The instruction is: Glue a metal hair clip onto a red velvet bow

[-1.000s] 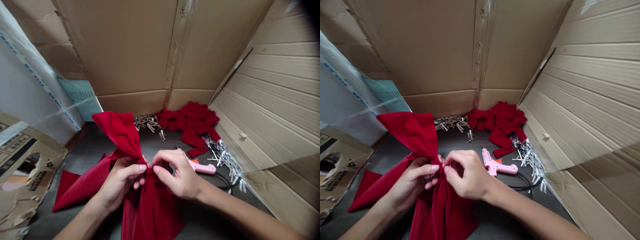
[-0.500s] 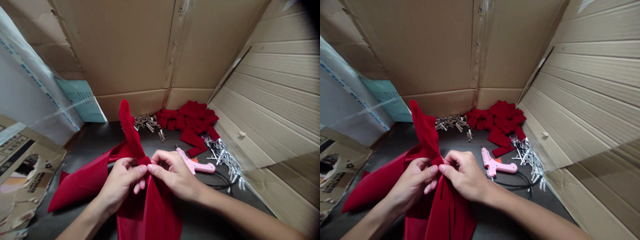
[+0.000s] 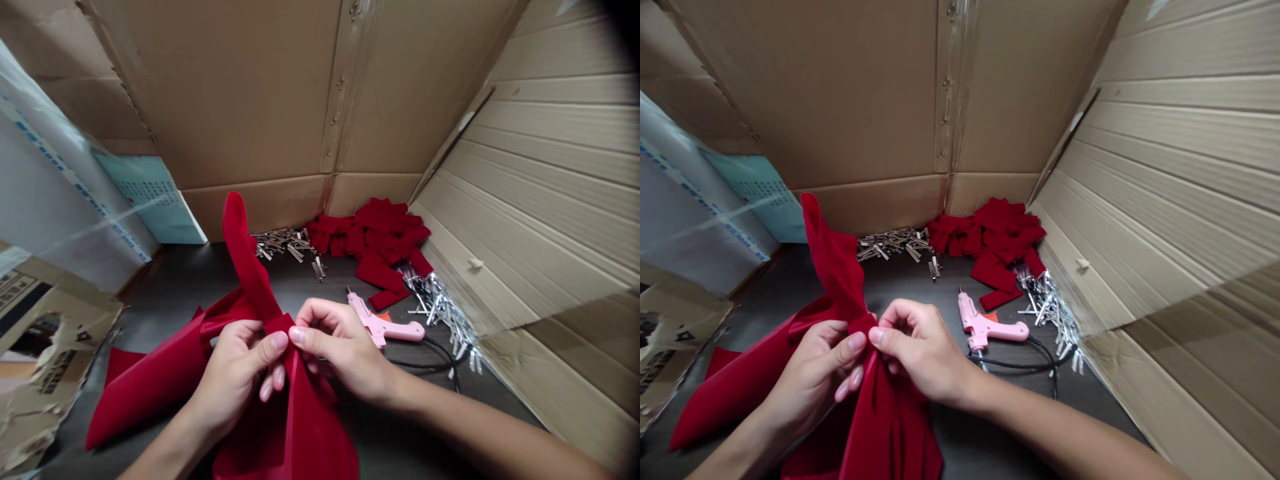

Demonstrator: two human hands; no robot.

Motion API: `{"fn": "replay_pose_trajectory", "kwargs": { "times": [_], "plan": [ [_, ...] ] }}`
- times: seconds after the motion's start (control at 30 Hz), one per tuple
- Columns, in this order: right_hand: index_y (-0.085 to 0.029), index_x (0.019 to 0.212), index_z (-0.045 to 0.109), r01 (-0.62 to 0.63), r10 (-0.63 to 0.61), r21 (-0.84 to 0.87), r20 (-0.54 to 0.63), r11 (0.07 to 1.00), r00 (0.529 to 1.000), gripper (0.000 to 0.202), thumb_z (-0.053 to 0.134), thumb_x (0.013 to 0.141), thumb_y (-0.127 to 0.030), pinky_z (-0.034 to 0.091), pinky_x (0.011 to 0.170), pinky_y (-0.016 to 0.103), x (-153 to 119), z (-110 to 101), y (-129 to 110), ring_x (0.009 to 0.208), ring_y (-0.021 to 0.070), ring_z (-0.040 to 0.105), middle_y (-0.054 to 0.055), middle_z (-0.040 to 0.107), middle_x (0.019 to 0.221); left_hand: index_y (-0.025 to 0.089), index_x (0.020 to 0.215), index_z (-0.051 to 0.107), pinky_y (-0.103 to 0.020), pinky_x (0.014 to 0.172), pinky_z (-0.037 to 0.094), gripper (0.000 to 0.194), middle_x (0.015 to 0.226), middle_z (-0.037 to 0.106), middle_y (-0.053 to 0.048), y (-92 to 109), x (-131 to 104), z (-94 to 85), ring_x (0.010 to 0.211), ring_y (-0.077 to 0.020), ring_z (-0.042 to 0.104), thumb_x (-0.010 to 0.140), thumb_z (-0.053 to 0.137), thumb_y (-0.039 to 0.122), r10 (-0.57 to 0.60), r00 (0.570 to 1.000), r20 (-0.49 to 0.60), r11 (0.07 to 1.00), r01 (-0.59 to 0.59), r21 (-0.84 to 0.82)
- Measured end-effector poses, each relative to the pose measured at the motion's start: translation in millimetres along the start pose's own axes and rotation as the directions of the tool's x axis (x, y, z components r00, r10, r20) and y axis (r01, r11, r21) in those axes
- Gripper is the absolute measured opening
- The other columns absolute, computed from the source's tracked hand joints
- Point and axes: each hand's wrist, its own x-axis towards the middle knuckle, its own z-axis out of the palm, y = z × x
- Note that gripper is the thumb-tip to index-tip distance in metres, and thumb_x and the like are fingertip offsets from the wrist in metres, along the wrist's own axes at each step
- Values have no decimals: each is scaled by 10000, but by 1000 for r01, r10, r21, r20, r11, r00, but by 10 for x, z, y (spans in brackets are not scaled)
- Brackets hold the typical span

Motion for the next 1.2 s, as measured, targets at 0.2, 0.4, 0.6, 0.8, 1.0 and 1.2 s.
{"fn": "replay_pose_trajectory", "kwargs": {
  "times": [0.2,0.4,0.6,0.8,1.0,1.2],
  "plan": [
    [-158,654,511,-76,79,149,-14,986,997,375,787,656,-412,265,377,163,16,18,17,398,39,374,-74,477,487,114,877,633,-110,308,226,364,482,583,3,-24,-3,-53,314,-29,381,734,754,426,-21,999,-24,998,22,56],
    [-157,641,517,-105,114,197,-34,975,993,385,807,623,-410,212,358,159,49,11,48,361,25,312,-100,435,439,98,731,630,-100,338,197,381,450,495,52,37,49,-53,314,12,324,619,844,392,-38,997,-68,999,40,21],
    [-158,642,512,-116,124,149,-49,982,991,378,799,621,-403,211,364,160,76,-13,65,375,27,319,-94,450,461,97,745,631,-124,330,112,335,422,512,30,103,56,-40,288,15,263,705,776,397,-88,996,-10,994,89,62],
    [-176,651,492,-125,127,162,-2,979,992,328,748,670,-381,169,353,172,63,6,120,355,37,259,-111,380,415,120,804,628,-140,324,145,256,452,456,50,88,23,1,351,-29,296,733,726,346,-28,997,-68,996,34,88],
    [-170,654,496,-31,31,-5,-13,1000,999,273,688,722,-353,265,464,200,55,24,122,478,71,354,-68,432,517,136,805,601,-149,338,132,245,484,426,60,20,15,37,378,-31,254,769,672,367,19,996,-90,993,-9,114],
    [-167,725,535,245,-280,-436,-18,866,960,154,644,781,-260,393,724,274,23,26,121,797,161,525,26,570,830,149,740,547,-158,362,154,242,525,404,72,18,-17,56,375,-26,282,724,655,365,4,989,-145,998,6,69]
  ]
}}
